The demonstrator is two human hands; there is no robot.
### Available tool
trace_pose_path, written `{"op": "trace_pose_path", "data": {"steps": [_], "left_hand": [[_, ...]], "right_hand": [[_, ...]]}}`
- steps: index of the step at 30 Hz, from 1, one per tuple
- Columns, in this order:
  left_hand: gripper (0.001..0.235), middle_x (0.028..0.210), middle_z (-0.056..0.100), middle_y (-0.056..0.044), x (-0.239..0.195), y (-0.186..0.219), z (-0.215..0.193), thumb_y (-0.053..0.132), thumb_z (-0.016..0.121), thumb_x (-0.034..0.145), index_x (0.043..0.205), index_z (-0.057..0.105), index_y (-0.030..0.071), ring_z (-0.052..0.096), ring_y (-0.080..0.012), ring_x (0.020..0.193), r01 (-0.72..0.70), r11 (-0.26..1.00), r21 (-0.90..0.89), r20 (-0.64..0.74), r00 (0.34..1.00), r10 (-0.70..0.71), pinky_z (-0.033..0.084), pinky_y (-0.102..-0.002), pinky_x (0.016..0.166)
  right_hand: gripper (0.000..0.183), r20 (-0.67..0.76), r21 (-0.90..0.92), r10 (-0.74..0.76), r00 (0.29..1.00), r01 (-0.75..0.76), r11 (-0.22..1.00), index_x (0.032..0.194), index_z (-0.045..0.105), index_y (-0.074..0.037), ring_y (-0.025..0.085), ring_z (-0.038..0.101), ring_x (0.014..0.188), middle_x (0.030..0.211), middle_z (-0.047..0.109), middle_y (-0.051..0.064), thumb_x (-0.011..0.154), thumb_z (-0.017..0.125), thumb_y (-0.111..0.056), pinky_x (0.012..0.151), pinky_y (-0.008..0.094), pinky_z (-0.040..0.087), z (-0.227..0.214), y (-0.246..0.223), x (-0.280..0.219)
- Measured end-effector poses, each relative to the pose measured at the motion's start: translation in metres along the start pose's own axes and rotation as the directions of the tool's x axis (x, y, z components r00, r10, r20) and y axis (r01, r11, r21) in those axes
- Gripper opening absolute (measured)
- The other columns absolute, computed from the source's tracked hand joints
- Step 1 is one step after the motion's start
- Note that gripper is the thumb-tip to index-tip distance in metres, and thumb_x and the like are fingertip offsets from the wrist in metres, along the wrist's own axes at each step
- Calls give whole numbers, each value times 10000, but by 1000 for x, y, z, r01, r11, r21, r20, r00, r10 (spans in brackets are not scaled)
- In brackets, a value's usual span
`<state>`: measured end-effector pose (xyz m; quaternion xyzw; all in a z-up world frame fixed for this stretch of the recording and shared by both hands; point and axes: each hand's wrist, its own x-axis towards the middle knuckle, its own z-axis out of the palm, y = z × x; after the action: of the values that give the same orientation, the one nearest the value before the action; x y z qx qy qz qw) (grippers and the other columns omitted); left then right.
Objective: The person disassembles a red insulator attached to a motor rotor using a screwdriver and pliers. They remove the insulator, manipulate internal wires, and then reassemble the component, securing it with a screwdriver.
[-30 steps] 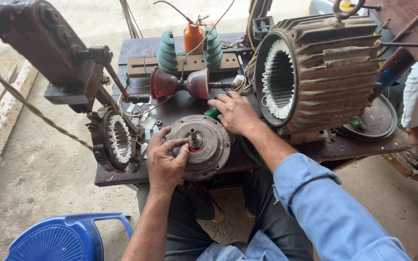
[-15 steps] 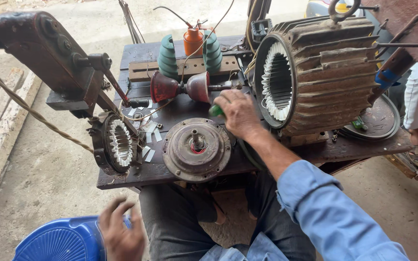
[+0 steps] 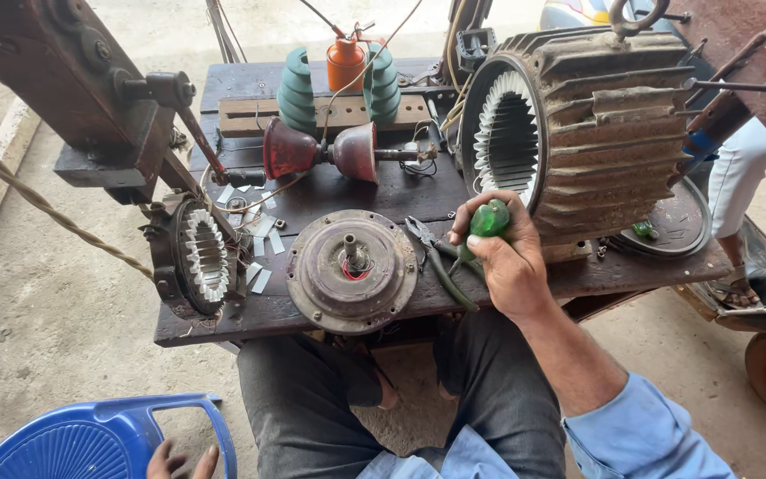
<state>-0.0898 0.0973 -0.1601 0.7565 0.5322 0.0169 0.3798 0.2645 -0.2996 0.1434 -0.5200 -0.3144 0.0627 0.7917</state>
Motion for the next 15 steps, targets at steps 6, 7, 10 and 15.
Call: {"op": "trace_pose_path", "data": {"steps": [6,7,10,15], "left_hand": [[341,968,790,-125,-97,155,-2,257,801,842,1120,770,62,774,-208,863,-527,827,-198,-188,848,495,596,-330,802],[335,946,775,-99,-110,186,-8,249,785,835,1113,758,65,752,-192,815,-633,739,-230,-192,774,603,587,-327,760],[401,1054,724,-122,-136,263,-23,223,762,859,1217,695,55,705,-226,903,-737,635,-231,-246,676,695,574,-364,802],[646,1361,626,-195,-107,345,-25,371,731,851,1382,573,38,698,-293,1067,-696,658,-288,-136,710,691,571,-385,861]], "right_hand": [[373,25,-360,-135,991,135,923,1215,492,-100,163,588,963,1056,598,91,891,511,83,883,339,549,-6,11,12],[353,10,-445,-155,988,143,884,1207,490,-99,155,587,901,1036,605,92,895,519,65,807,326,539,-2,10,13],[317,7,-587,-262,965,216,780,1197,490,-97,148,601,800,1006,619,97,904,540,13,685,311,540,11,1,10],[294,-138,131,-150,979,168,977,1199,528,-80,200,608,842,952,614,119,947,676,-107,796,380,556,22,-17,4]]}}
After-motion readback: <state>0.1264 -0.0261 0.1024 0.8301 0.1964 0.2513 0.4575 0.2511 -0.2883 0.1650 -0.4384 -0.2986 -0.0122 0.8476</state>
